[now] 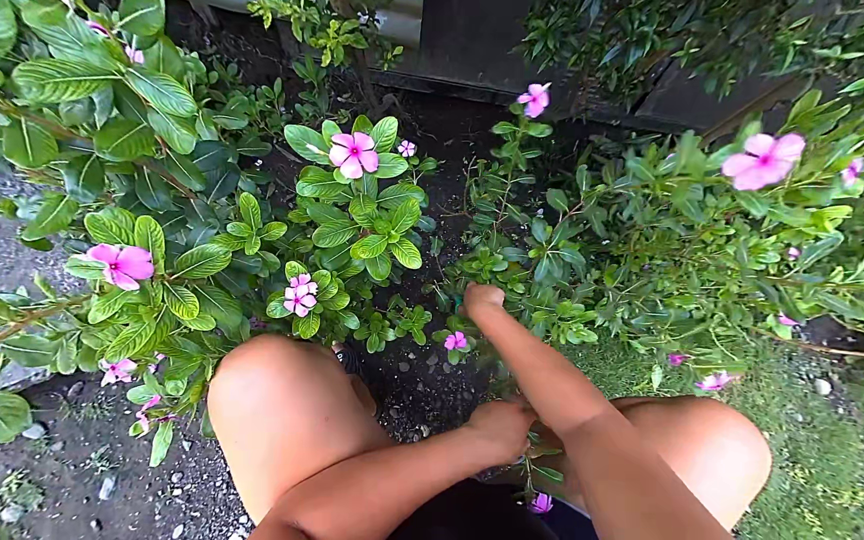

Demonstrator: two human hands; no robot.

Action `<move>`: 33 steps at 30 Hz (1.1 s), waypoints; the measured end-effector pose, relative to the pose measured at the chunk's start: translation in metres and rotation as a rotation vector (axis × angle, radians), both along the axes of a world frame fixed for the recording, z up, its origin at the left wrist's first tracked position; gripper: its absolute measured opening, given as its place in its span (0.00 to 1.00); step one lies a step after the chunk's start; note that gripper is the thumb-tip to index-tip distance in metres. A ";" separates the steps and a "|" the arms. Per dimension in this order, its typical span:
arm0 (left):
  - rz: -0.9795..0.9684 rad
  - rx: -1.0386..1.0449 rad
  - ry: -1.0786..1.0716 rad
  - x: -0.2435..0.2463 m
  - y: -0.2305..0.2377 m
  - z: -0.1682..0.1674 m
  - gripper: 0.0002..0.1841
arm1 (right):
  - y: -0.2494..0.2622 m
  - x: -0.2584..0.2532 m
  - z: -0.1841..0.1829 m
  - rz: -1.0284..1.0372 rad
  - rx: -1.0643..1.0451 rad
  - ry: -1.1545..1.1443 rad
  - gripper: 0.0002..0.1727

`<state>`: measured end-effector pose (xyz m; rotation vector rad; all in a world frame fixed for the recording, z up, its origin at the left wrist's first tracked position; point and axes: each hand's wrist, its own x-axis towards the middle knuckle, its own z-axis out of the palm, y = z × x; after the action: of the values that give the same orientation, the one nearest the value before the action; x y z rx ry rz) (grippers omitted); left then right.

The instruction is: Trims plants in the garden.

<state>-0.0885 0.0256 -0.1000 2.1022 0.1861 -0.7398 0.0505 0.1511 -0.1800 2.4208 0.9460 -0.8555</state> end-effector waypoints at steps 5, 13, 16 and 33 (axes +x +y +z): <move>-0.048 0.030 0.007 0.000 -0.002 -0.001 0.26 | 0.012 -0.001 -0.013 0.021 0.067 -0.019 0.44; -0.075 0.033 -0.010 -0.005 -0.003 0.002 0.23 | 0.027 -0.006 -0.017 0.135 0.040 0.083 0.25; -0.076 0.038 -0.003 -0.005 -0.003 0.003 0.24 | 0.029 -0.009 -0.005 0.146 -0.022 0.097 0.21; -0.106 0.069 0.048 0.001 -0.001 0.000 0.26 | 0.002 0.029 -0.028 -0.007 0.097 0.367 0.35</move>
<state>-0.0873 0.0248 -0.1004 2.1747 0.1286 -0.8579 0.0794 0.1528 -0.2075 2.3919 1.1308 -1.3161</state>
